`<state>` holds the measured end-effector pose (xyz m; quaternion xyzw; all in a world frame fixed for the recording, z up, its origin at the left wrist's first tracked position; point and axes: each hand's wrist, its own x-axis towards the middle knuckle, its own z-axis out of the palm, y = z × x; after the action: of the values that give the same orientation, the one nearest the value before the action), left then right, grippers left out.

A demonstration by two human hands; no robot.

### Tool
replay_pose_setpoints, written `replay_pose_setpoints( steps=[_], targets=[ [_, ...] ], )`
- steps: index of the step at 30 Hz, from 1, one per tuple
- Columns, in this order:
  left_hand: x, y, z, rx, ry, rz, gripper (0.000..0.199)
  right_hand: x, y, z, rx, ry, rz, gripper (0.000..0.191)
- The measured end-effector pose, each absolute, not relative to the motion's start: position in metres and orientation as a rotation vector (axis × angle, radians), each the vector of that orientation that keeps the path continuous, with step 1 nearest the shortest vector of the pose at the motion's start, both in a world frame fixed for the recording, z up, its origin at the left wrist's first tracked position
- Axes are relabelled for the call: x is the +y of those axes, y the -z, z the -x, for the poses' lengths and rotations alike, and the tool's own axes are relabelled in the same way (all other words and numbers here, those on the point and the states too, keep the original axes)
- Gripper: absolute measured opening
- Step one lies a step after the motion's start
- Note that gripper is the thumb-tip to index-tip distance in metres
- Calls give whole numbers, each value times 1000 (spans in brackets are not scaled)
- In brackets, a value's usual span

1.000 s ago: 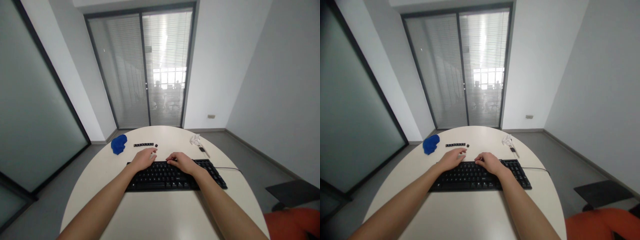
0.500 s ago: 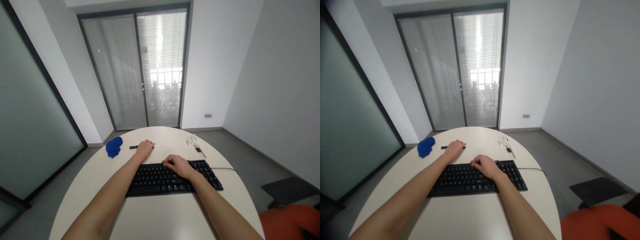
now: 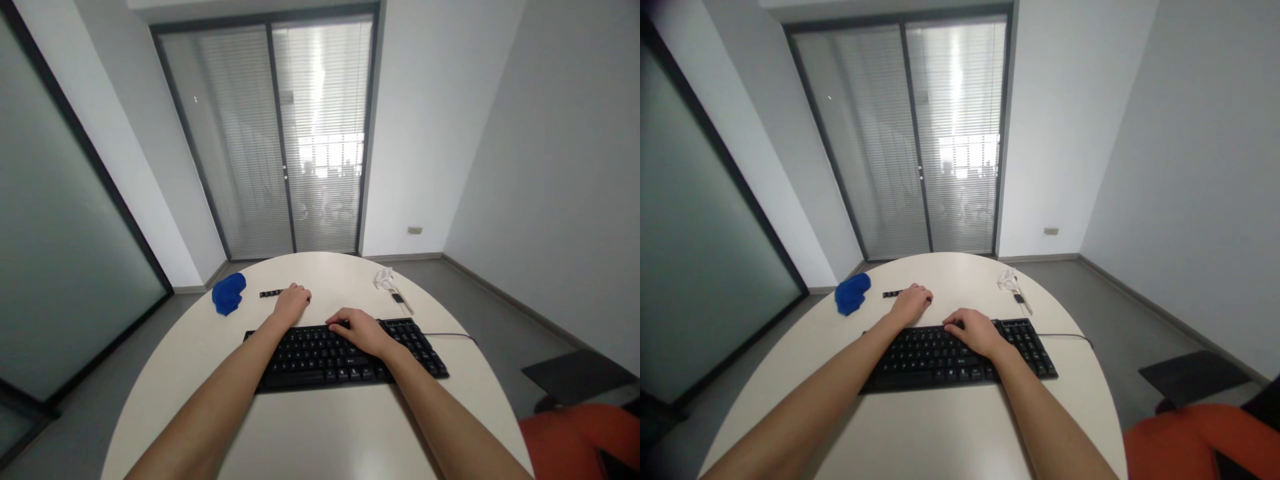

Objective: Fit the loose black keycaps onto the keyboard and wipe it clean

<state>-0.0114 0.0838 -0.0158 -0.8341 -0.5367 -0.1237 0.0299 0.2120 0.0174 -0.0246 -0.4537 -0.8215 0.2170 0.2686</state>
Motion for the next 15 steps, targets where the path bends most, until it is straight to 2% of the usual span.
replay_pose_setpoints(
  steps=[10,15],
  targets=[
    [33,24,10,-1917,971,2642,20,14,26,-212,-2207,-536,1115,23],
    [16,29,5,-1936,1286,2689,19,7,18,-207,-2266,-329,1030,26]
  ],
)
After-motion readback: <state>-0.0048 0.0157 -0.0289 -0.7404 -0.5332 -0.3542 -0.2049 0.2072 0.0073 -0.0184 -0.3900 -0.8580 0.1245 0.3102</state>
